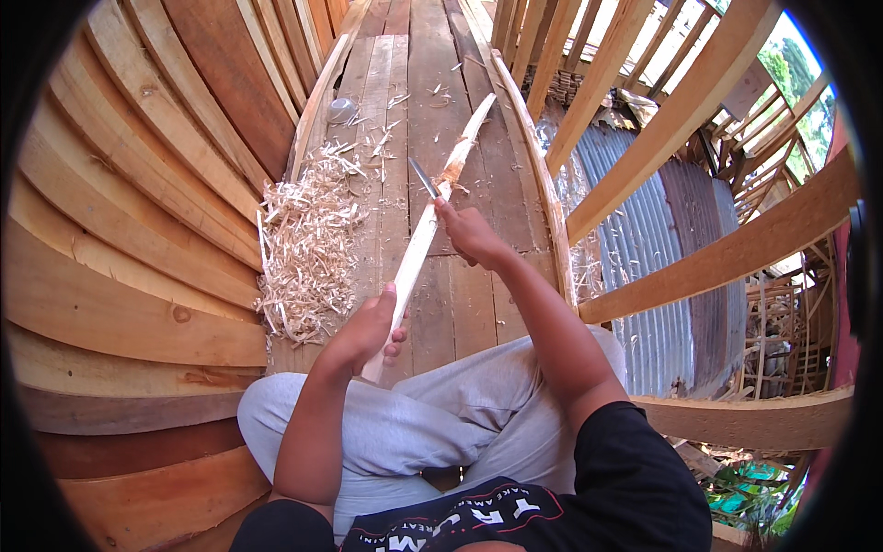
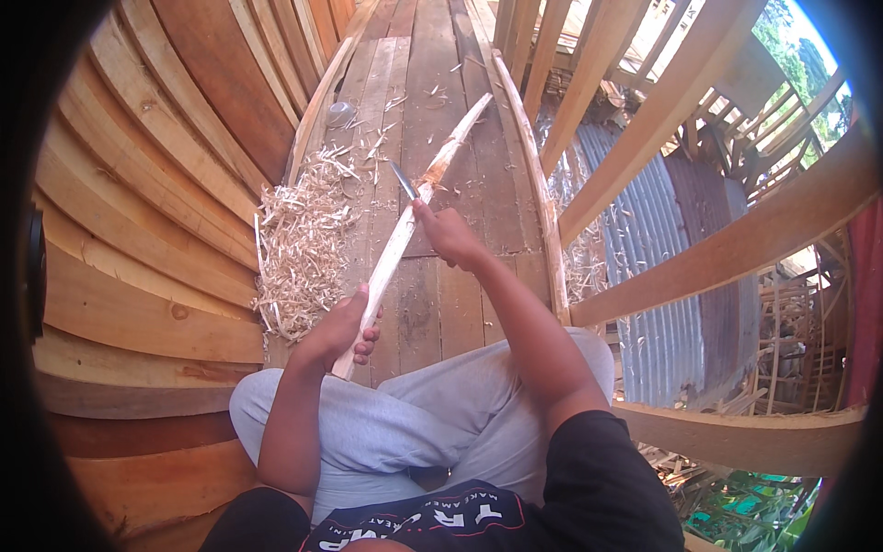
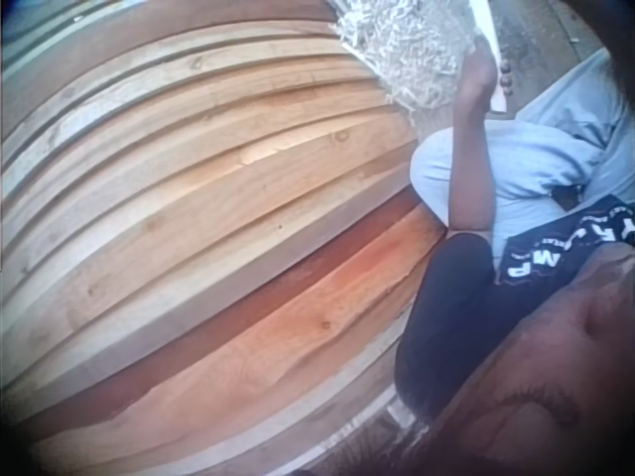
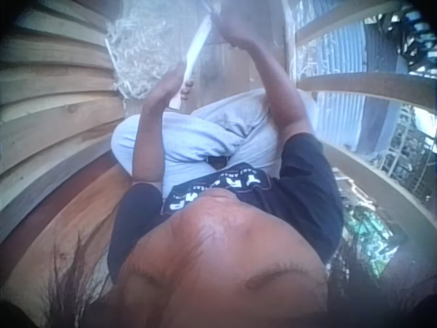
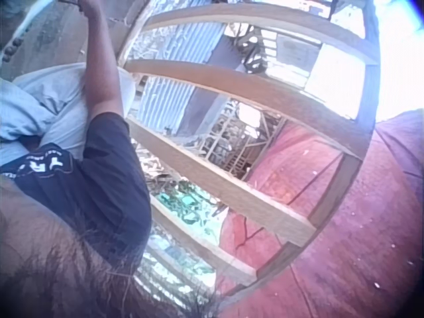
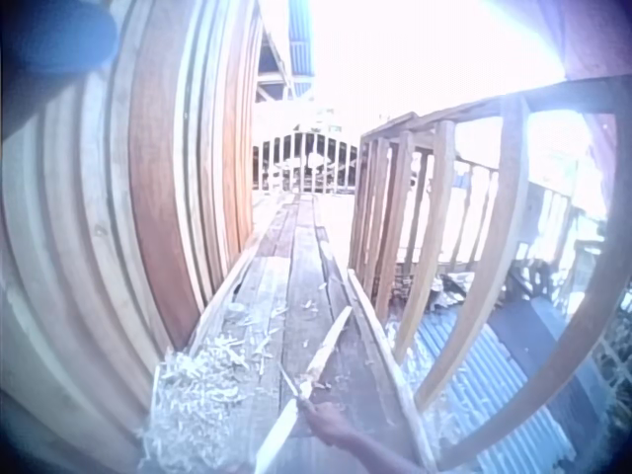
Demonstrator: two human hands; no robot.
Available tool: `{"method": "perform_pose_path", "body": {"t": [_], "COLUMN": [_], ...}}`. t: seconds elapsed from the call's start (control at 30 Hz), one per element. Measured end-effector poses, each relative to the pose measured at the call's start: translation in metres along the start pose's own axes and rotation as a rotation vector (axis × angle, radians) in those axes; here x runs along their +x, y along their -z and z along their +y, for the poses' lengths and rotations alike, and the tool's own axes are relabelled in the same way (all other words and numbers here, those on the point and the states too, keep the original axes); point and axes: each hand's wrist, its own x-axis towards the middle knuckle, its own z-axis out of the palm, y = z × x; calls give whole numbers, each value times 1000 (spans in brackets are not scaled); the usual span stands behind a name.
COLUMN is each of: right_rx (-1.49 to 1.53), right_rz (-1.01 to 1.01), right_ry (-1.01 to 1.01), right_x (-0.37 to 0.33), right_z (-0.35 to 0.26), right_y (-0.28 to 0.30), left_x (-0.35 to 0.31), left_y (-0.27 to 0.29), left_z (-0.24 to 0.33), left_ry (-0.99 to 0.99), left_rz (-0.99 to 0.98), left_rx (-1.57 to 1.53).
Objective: The person sits cross-legged on a wooden floor and uses a knife to shave and shape a long, thin piece of wood. Wood shavings accumulate on the floor as the person repeatedly scrapes the surface of the wood.
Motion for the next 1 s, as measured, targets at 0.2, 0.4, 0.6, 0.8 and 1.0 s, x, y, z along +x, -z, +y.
{"method": "perform_pose_path", "body": {"t": [0.2,0.4,0.6,0.8,1.0], "right_rx": [246,170,82,-186,149], "right_rz": [-304,-228,-198,-149,-200], "right_ry": [-163,-68,292,406,208], "right_x": [5,-1,17,22,28], "right_z": [-5,4,33,38,43], "right_y": [18,13,21,25,26], "left_x": [0,0,-2,-3,0], "left_y": [0,5,11,14,17], "left_z": [-2,-3,4,3,3], "left_ry": [5,-9,8,2,8], "left_rz": [1,56,37,23,-12], "left_rx": [3,79,47,19,14]}}
